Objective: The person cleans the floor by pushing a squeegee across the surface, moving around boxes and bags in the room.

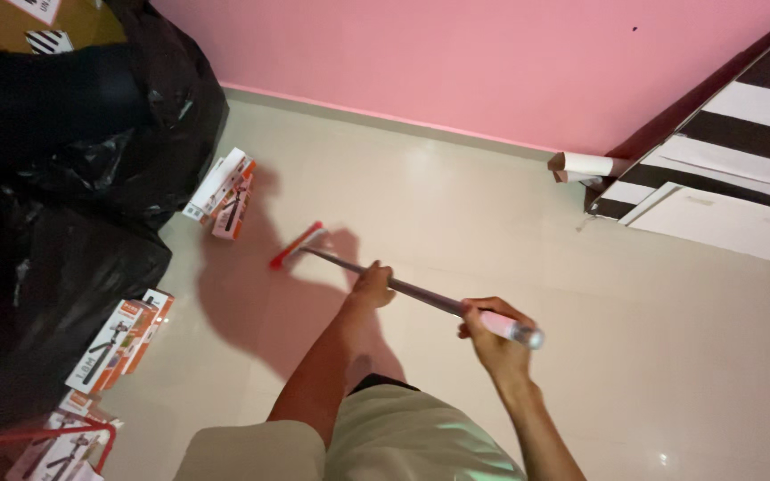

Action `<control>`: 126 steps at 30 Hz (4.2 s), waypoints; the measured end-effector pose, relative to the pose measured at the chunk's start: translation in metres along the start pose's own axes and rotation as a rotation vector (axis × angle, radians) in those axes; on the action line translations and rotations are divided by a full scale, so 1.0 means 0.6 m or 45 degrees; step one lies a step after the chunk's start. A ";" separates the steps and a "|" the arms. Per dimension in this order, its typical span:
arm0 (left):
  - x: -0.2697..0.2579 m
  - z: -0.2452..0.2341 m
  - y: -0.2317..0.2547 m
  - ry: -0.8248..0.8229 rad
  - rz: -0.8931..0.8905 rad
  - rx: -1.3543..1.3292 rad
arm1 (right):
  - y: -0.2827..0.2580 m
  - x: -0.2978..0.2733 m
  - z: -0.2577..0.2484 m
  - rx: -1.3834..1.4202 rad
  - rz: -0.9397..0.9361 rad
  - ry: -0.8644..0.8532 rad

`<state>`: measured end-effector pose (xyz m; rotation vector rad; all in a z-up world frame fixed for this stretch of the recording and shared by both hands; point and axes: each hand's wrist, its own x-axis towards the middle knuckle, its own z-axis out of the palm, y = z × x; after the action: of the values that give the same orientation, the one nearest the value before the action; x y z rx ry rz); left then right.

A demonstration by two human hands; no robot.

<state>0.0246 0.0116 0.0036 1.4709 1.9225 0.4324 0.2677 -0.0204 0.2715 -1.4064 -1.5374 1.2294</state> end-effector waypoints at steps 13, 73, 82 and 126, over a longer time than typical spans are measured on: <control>-0.058 0.082 0.164 -0.146 0.107 0.054 | -0.026 -0.070 -0.188 0.127 -0.158 0.155; -0.158 0.095 0.073 -0.020 -0.233 0.037 | 0.020 -0.079 -0.169 0.066 0.076 -0.258; -0.109 0.225 0.259 -0.487 0.159 0.134 | -0.028 -0.110 -0.358 -0.241 0.121 -0.104; -0.216 0.260 0.299 -0.564 0.152 0.244 | 0.001 -0.214 -0.411 -0.080 0.042 -0.062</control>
<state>0.2778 -0.0759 0.0424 1.6469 1.5600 -0.0328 0.5194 -0.1019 0.3570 -1.4573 -1.6045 1.2528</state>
